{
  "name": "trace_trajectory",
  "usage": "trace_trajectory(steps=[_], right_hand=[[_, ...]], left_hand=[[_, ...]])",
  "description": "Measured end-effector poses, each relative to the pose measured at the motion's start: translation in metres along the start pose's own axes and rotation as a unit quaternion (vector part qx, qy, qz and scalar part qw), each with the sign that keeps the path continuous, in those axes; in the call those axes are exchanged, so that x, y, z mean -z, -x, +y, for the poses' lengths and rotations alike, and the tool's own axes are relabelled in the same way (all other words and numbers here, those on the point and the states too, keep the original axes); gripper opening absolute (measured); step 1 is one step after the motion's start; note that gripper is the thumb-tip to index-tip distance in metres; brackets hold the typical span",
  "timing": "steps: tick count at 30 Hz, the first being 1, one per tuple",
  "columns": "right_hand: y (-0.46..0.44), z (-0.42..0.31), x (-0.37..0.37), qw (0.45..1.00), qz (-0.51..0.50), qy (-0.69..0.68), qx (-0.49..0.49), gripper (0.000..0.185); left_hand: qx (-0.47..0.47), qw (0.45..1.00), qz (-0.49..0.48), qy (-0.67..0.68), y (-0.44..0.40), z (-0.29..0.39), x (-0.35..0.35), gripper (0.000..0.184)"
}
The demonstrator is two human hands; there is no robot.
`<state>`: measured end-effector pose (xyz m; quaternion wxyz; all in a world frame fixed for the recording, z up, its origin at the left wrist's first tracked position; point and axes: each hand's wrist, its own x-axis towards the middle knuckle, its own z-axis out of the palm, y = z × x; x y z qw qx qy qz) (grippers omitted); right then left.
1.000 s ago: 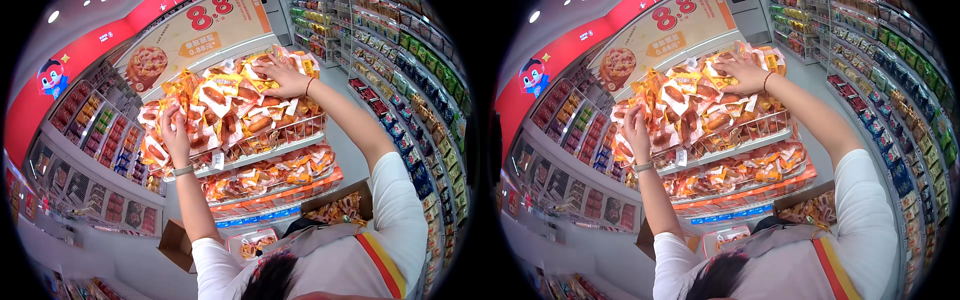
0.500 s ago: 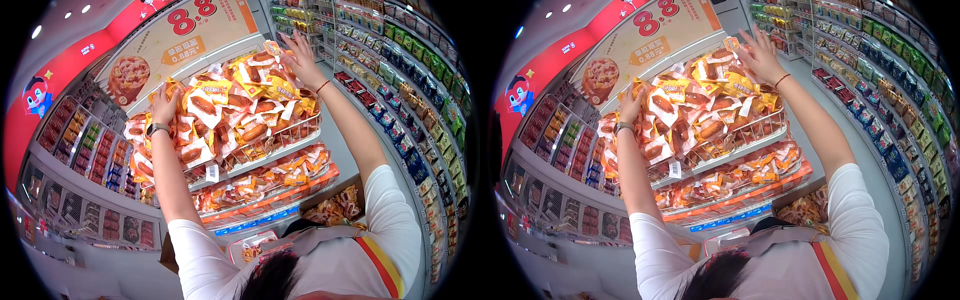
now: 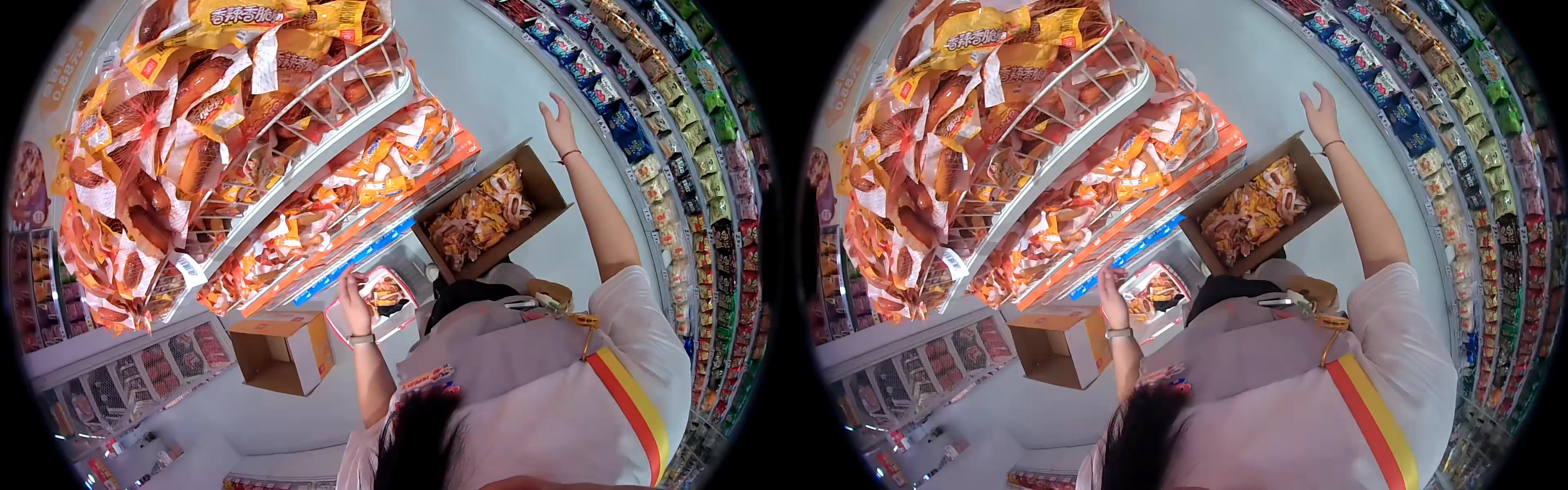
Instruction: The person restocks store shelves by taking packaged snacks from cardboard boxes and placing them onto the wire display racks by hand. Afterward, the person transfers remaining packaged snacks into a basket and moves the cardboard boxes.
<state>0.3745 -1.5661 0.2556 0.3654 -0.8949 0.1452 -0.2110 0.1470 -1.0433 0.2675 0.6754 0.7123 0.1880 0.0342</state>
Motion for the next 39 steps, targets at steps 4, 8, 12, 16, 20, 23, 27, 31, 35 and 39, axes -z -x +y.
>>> trace_trajectory(steps=[4, 8, 12, 16, 20, 23, 27, 31, 35, 39], right_hand=[[0.099, 0.212, 0.007, 0.813, -0.322, 0.383, -0.299, 0.108], [0.124, 0.250, 0.003, 0.749, -0.418, 0.360, -0.366, 0.101], [0.102, 0.221, -0.025, 0.756, -0.443, 0.351, -0.330, 0.052], [0.084, 0.238, -0.038, 0.769, -0.446, 0.433, -0.149, 0.045], [0.078, 0.294, -0.042, 0.770, -0.498, 0.396, -0.037, 0.041], [0.074, 0.274, -0.014, 0.771, -0.522, 0.363, 0.039, 0.040], [0.090, 0.203, 0.055, 0.755, -0.552, 0.339, 0.101, 0.042], [0.143, 0.122, 0.090, 0.753, -0.543, 0.345, 0.140, 0.043], [0.213, 0.039, 0.068, 0.715, -0.548, 0.366, 0.233, 0.039], [0.302, -0.051, 0.048, 0.667, -0.562, 0.398, 0.286, 0.035]], left_hand=[[0.220, 0.945, -0.166, -0.174, 0.061, -0.212, -0.055, 0.070], [0.315, 0.861, -0.216, -0.337, 0.067, -0.236, -0.122, 0.100], [0.296, 0.799, -0.129, -0.508, 0.049, -0.232, -0.176, 0.058], [0.268, 0.776, -0.127, -0.557, 0.048, -0.251, -0.170, 0.052], [0.258, 0.770, -0.181, -0.555, 0.059, -0.234, -0.158, 0.048], [0.246, 0.799, -0.136, -0.532, 0.098, -0.213, -0.146, 0.047], [0.231, 0.834, -0.086, -0.494, 0.203, -0.186, -0.091, 0.044], [0.272, 0.837, -0.058, -0.472, 0.317, -0.140, -0.044, 0.050], [0.303, 0.850, 0.006, -0.432, 0.397, -0.177, 0.016, 0.050], [0.315, 0.859, 0.032, -0.403, 0.455, -0.191, 0.109, 0.051]])
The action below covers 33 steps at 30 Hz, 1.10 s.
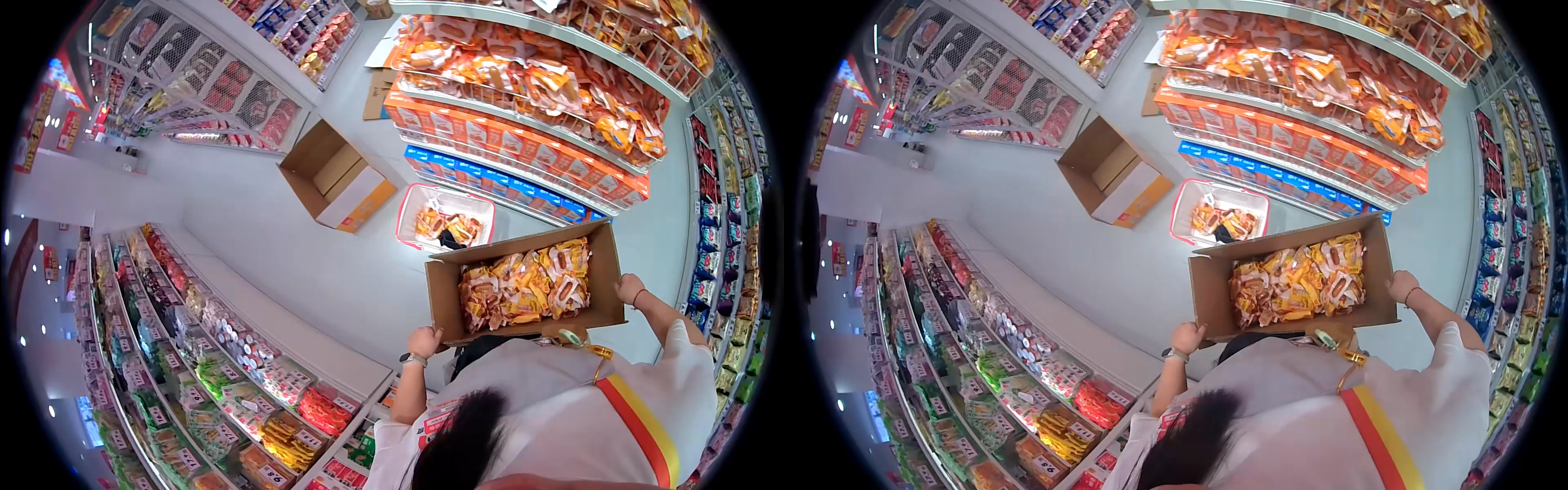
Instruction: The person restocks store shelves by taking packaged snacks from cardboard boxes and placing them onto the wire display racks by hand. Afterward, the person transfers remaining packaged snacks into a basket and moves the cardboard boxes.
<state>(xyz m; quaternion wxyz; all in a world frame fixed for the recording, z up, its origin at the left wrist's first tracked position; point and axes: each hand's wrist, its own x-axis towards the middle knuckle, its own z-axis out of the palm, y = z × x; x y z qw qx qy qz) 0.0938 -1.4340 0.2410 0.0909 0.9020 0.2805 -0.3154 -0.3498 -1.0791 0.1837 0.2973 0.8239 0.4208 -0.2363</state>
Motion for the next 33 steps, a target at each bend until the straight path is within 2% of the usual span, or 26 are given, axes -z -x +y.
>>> trace_trajectory(steps=[5, 9, 11, 12, 14, 16, 19, 20, 21, 22, 23, 24, 25, 26, 27, 28, 29, 30, 31, 33], right_hand=[[-0.004, -0.114, 0.005, 0.999, 0.029, -0.028, 0.013, 0.039], [-0.003, -0.211, 0.015, 0.983, 0.018, -0.183, 0.004, 0.043], [-0.053, -0.232, -0.021, 0.971, 0.087, -0.219, 0.031, 0.042], [-0.064, -0.249, -0.019, 0.972, 0.085, -0.219, 0.030, 0.042], [-0.094, -0.316, -0.005, 0.971, 0.006, -0.238, 0.005, 0.041], [-0.138, -0.370, 0.013, 0.971, 0.008, -0.231, 0.052, 0.041], [-0.202, -0.450, 0.074, 0.968, 0.022, -0.184, 0.170, 0.043], [-0.198, -0.488, 0.122, 0.971, 0.027, -0.166, 0.170, 0.043], [-0.231, -0.510, 0.137, 0.974, -0.012, -0.102, 0.200, 0.038], [-0.242, -0.539, 0.155, 0.943, 0.122, -0.171, 0.259, 0.040], [-0.219, -0.584, 0.232, 0.975, -0.087, -0.105, 0.174, 0.041], [-0.190, -0.626, 0.293, 0.981, -0.105, -0.055, 0.157, 0.041], [-0.238, -0.648, 0.287, 0.965, -0.080, -0.032, 0.247, 0.041], [-0.249, -0.681, 0.311, 0.964, -0.081, -0.003, 0.255, 0.040], [-0.243, -0.721, 0.343, 0.971, -0.115, 0.019, 0.207, 0.034], [-0.258, -0.753, 0.358, 0.962, -0.133, 0.042, 0.236, 0.028], [-0.278, -0.784, 0.372, 0.964, -0.187, 0.031, 0.188, 0.024], [-0.263, -0.814, 0.395, 0.967, -0.198, 0.032, 0.156, 0.022], [-0.284, -0.834, 0.403, 0.961, -0.222, 0.026, 0.165, 0.024], [-0.279, -0.865, 0.431, 0.967, -0.199, 0.053, 0.152, 0.025]], left_hand=[[-0.010, 0.999, 0.034, -0.008, -0.018, -0.088, 0.095, 0.048], [-0.004, 0.993, 0.101, -0.067, -0.037, -0.130, 0.215, 0.047], [-0.044, 0.984, 0.111, -0.134, -0.058, -0.144, 0.270, 0.049], [-0.048, 0.984, 0.112, -0.130, -0.070, -0.160, 0.293, 0.049], [-0.048, 0.978, 0.124, -0.159, -0.092, -0.189, 0.339, 0.050], [-0.023, 0.976, 0.123, -0.181, -0.112, -0.219, 0.386, 0.050], [0.036, 0.986, 0.103, -0.127, -0.128, -0.266, 0.455, 0.051], [0.052, 0.988, 0.110, -0.094, -0.127, -0.287, 0.472, 0.052], [0.081, 0.988, 0.108, -0.071, -0.120, -0.299, 0.494, 0.053], [0.067, 0.988, 0.121, -0.076, -0.125, -0.333, 0.503, 0.054], [0.066, 0.988, 0.124, -0.060, -0.121, -0.351, 0.519, 0.053], [0.066, 0.989, 0.127, -0.045, -0.117, -0.364, 0.533, 0.052], [0.067, 0.990, 0.114, -0.044, -0.114, -0.387, 0.548, 0.052], [0.082, 0.989, 0.115, 0.038, -0.116, -0.409, 0.561, 0.050], [0.100, 0.982, 0.109, 0.115, -0.116, -0.428, 0.570, 0.049], [0.102, 0.985, 0.089, 0.106, -0.114, -0.439, 0.582, 0.049], [0.120, 0.979, 0.092, 0.140, -0.116, -0.448, 0.597, 0.048], [0.138, 0.970, 0.098, 0.173, -0.122, -0.460, 0.615, 0.047], [0.129, 0.973, 0.091, 0.167, -0.133, -0.476, 0.626, 0.047], [0.113, 0.973, 0.084, 0.182, -0.151, -0.499, 0.640, 0.048]])
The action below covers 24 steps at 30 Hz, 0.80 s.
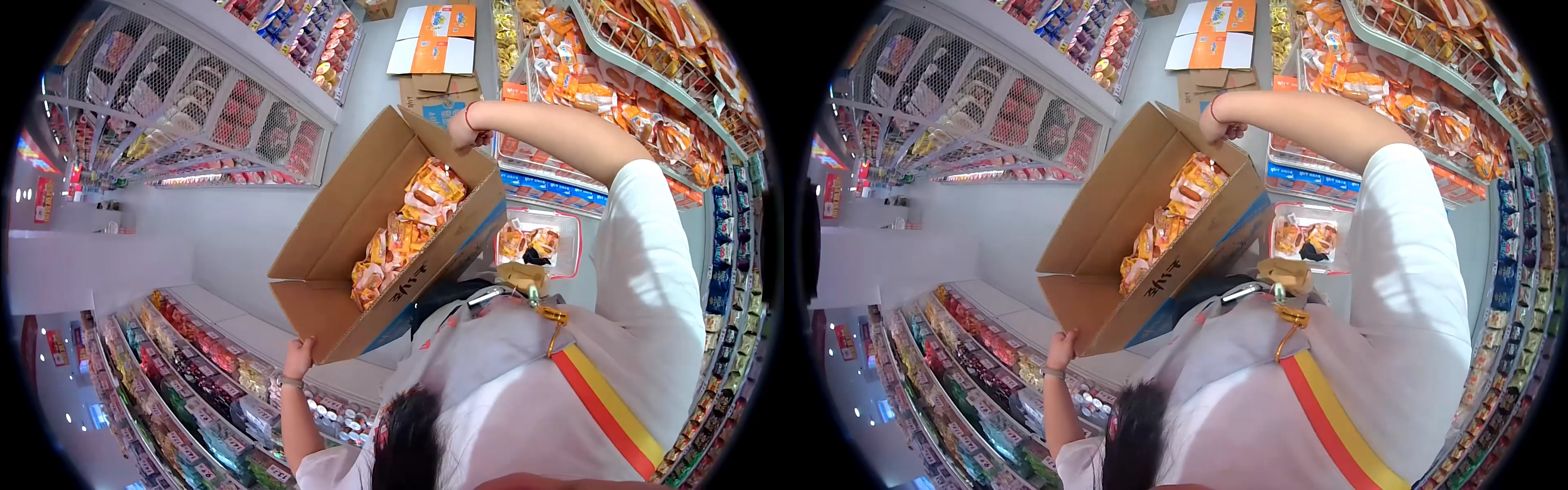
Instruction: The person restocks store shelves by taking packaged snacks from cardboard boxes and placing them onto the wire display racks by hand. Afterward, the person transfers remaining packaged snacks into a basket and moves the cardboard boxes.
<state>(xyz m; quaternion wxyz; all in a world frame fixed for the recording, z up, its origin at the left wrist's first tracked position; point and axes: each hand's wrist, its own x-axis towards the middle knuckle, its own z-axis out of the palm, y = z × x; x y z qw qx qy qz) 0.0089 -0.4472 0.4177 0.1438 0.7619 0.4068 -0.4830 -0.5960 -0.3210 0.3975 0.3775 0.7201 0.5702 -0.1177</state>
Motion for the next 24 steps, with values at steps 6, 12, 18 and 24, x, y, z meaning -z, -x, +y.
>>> trace_trajectory(steps=[6, 12, 18, 24], right_hand=[[-0.026, -0.009, 0.030, 0.994, 0.086, -0.067, 0.021, 0.026], [-0.067, 0.018, 0.105, 0.988, 0.138, -0.060, 0.031, 0.033], [-0.140, 0.065, 0.237, 0.997, 0.072, -0.032, -0.015, 0.038], [-0.189, 0.112, 0.368, 0.988, 0.111, 0.099, -0.044, 0.031]], left_hand=[[-0.031, 0.996, 0.055, -0.069, -0.053, 0.034, 0.051, 0.050], [-0.094, 0.990, 0.089, -0.051, -0.128, 0.098, 0.086, 0.051], [-0.030, 0.998, 0.053, 0.012, -0.174, 0.199, 0.060, 0.051], [-0.002, 0.987, 0.028, 0.158, -0.240, 0.282, -0.042, 0.050]])
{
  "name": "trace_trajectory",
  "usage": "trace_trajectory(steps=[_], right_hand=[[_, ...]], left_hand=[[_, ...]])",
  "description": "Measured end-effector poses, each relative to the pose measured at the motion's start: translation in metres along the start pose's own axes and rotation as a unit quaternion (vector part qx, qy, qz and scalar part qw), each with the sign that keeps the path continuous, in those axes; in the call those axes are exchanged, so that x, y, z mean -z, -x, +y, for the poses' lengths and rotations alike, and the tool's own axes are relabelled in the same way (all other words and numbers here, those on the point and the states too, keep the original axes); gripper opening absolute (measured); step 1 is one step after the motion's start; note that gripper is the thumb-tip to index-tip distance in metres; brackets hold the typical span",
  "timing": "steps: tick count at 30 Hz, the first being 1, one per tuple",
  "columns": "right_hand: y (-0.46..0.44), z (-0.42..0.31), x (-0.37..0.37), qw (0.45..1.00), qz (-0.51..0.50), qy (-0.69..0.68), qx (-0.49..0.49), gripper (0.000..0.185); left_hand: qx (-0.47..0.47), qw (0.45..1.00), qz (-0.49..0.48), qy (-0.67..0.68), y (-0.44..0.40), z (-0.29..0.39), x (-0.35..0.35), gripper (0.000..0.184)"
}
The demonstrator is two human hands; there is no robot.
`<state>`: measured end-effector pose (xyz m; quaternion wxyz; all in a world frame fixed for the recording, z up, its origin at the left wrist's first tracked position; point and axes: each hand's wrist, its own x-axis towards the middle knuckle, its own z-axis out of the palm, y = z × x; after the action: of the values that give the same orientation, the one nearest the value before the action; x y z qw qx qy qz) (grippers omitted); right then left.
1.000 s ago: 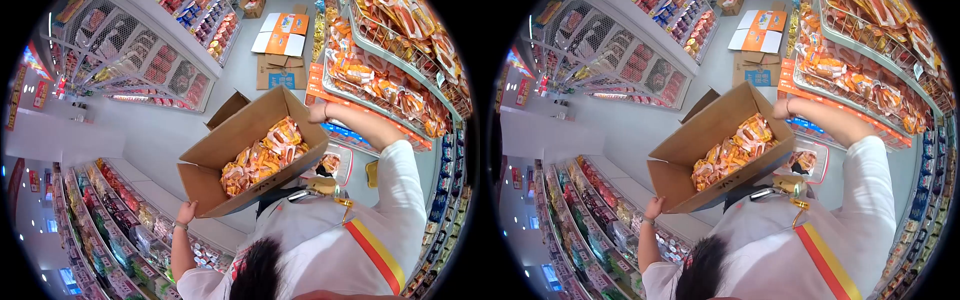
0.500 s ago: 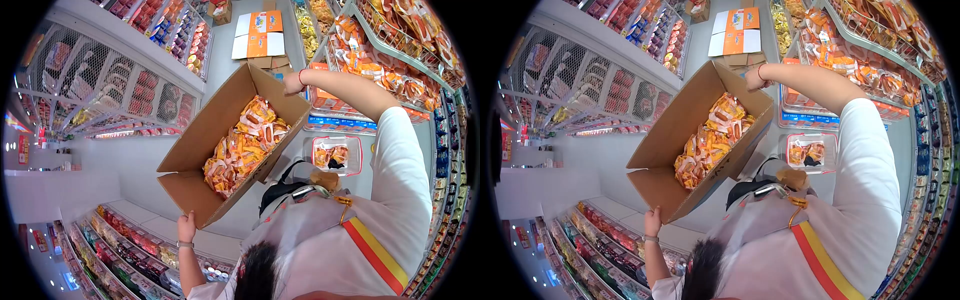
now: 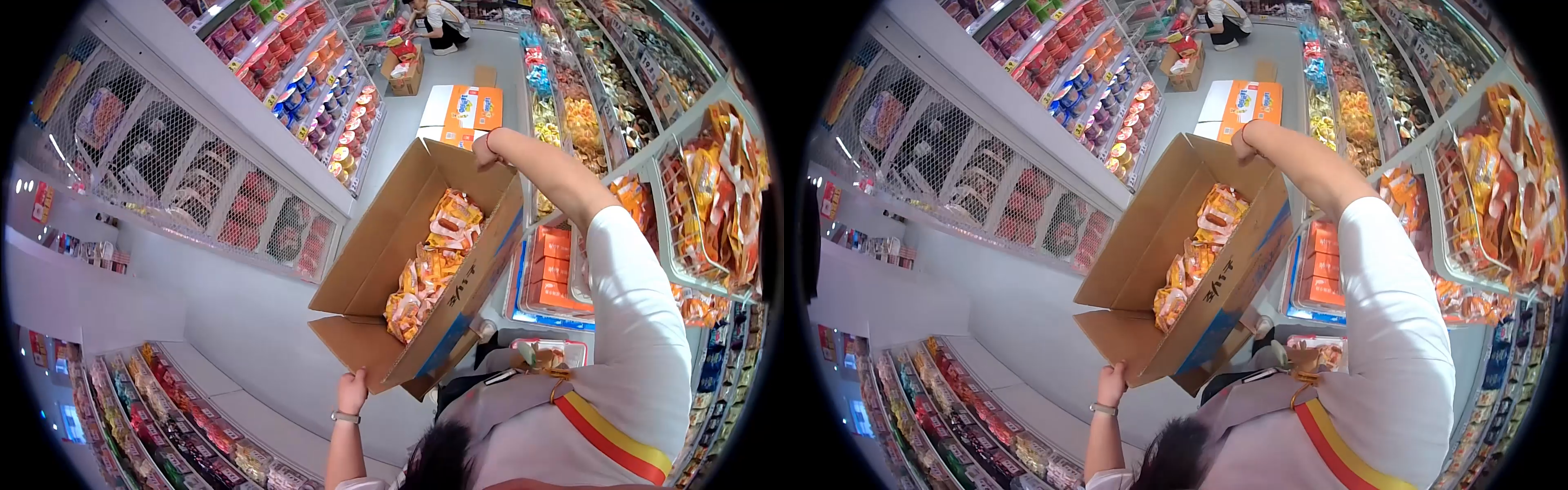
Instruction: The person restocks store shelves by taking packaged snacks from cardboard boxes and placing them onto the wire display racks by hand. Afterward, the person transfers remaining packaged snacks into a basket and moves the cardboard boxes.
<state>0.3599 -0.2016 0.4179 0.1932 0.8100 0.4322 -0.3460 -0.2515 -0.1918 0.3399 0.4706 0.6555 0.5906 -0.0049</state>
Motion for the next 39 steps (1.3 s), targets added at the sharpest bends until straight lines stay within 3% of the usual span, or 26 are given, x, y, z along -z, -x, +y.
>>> trace_trajectory(steps=[4, 5, 7, 9, 11, 12, 13, 14, 17, 19, 20, 22, 23, 24, 25, 26, 28, 29, 30, 32, 34, 36, 38, 39], right_hand=[[-0.063, 0.064, 0.037, 0.985, 0.122, 0.124, 0.016, 0.040], [-0.069, 0.077, 0.041, 0.986, 0.107, 0.125, 0.020, 0.040], [-0.072, 0.106, 0.047, 0.980, 0.168, 0.100, -0.026, 0.033], [-0.086, 0.117, 0.036, 0.976, 0.197, 0.085, -0.047, 0.030], [-0.099, 0.121, 0.018, 0.933, 0.278, 0.089, -0.208, 0.028], [-0.104, 0.118, 0.005, 0.937, 0.265, 0.091, -0.209, 0.028], [-0.108, 0.108, -0.010, 0.931, 0.298, 0.098, -0.186, 0.029], [-0.111, 0.097, -0.026, 0.924, 0.330, 0.102, -0.163, 0.031], [-0.119, 0.044, -0.103, 0.955, 0.289, -0.066, -0.030, 0.035], [-0.103, 0.005, -0.165, 0.936, 0.266, -0.218, 0.079, 0.036], [-0.093, -0.014, -0.203, 0.911, 0.247, -0.313, 0.106, 0.031], [-0.087, -0.045, -0.313, 0.795, 0.266, -0.515, 0.181, 0.023], [-0.074, -0.060, -0.370, 0.760, 0.278, -0.562, 0.169, 0.021], [-0.057, -0.073, -0.418, 0.728, 0.155, -0.660, 0.105, 0.022], [-0.032, -0.081, -0.461, 0.696, 0.112, -0.708, 0.043, 0.023], [-0.010, -0.087, -0.505, 0.655, 0.065, -0.753, -0.020, 0.023], [0.012, -0.094, -0.607, 0.638, 0.026, -0.757, -0.135, 0.023], [0.018, -0.098, -0.666, 0.673, 0.047, -0.717, -0.175, 0.026], [0.022, -0.099, -0.717, 0.707, 0.063, -0.671, -0.215, 0.028], [0.036, -0.104, -0.772, 0.682, -0.008, -0.635, -0.362, 0.034], [0.024, -0.113, -0.886, 0.734, 0.068, -0.551, -0.390, 0.042], [0.023, -0.117, -0.927, 0.679, 0.005, -0.582, -0.448, 0.047], [0.009, -0.126, -0.958, 0.657, -0.022, -0.597, -0.460, 0.061], [-0.003, -0.132, -0.965, 0.650, -0.026, -0.606, -0.457, 0.066]], left_hand=[[-0.047, 0.998, 0.017, 0.033, -0.040, 0.032, -0.079, 0.052], [-0.055, 0.997, 0.029, 0.051, -0.039, 0.057, -0.097, 0.052], [-0.066, 0.995, 0.012, 0.080, -0.050, 0.082, -0.138, 0.054], [-0.053, 0.996, -0.013, 0.075, -0.071, 0.080, -0.204, 0.054], [-0.010, 0.977, -0.123, 0.173, -0.086, 0.086, -0.257, 0.051], [0.005, 0.935, -0.239, 0.261, -0.099, 0.077, -0.286, 0.045], [0.035, 0.870, -0.376, 0.318, -0.122, 0.045, -0.326, 0.042], [0.078, 0.886, -0.408, 0.206, -0.114, 0.066, -0.324, 0.041], [0.119, 0.871, -0.449, 0.163, -0.100, 0.071, -0.333, 0.038], [0.071, 0.873, -0.430, 0.217, -0.104, 0.038, -0.335, 0.033], [0.075, 0.871, -0.441, 0.203, -0.108, 0.009, -0.338, 0.033], [0.065, 0.893, -0.375, 0.241, -0.115, -0.056, -0.332, 0.023], [0.042, 0.913, -0.363, 0.180, -0.112, -0.075, -0.317, 0.022], [0.018, 0.929, -0.350, 0.120, -0.109, -0.092, -0.303, 0.023], [0.019, 0.926, -0.362, 0.106, -0.108, -0.110, -0.293, 0.023], [-0.011, 0.941, -0.337, 0.004, -0.103, -0.134, -0.280, 0.022], [-0.042, 0.936, -0.330, -0.117, -0.102, -0.183, -0.263, 0.025], [-0.104, 0.926, -0.308, -0.192, -0.103, -0.209, -0.259, 0.031], [-0.169, 0.906, -0.287, -0.261, -0.104, -0.235, -0.260, 0.039], [-0.208, 0.868, -0.293, -0.343, -0.109, -0.286, -0.263, 0.063], [-0.209, 0.820, -0.315, -0.429, -0.110, -0.308, -0.272, 0.073], [-0.225, 0.796, -0.308, -0.470, -0.111, -0.333, -0.287, 0.068], [-0.204, 0.799, -0.308, -0.475, -0.119, -0.352, -0.309, 0.077], [-0.254, 0.806, -0.271, -0.460, -0.123, -0.368, -0.321, 0.070]])
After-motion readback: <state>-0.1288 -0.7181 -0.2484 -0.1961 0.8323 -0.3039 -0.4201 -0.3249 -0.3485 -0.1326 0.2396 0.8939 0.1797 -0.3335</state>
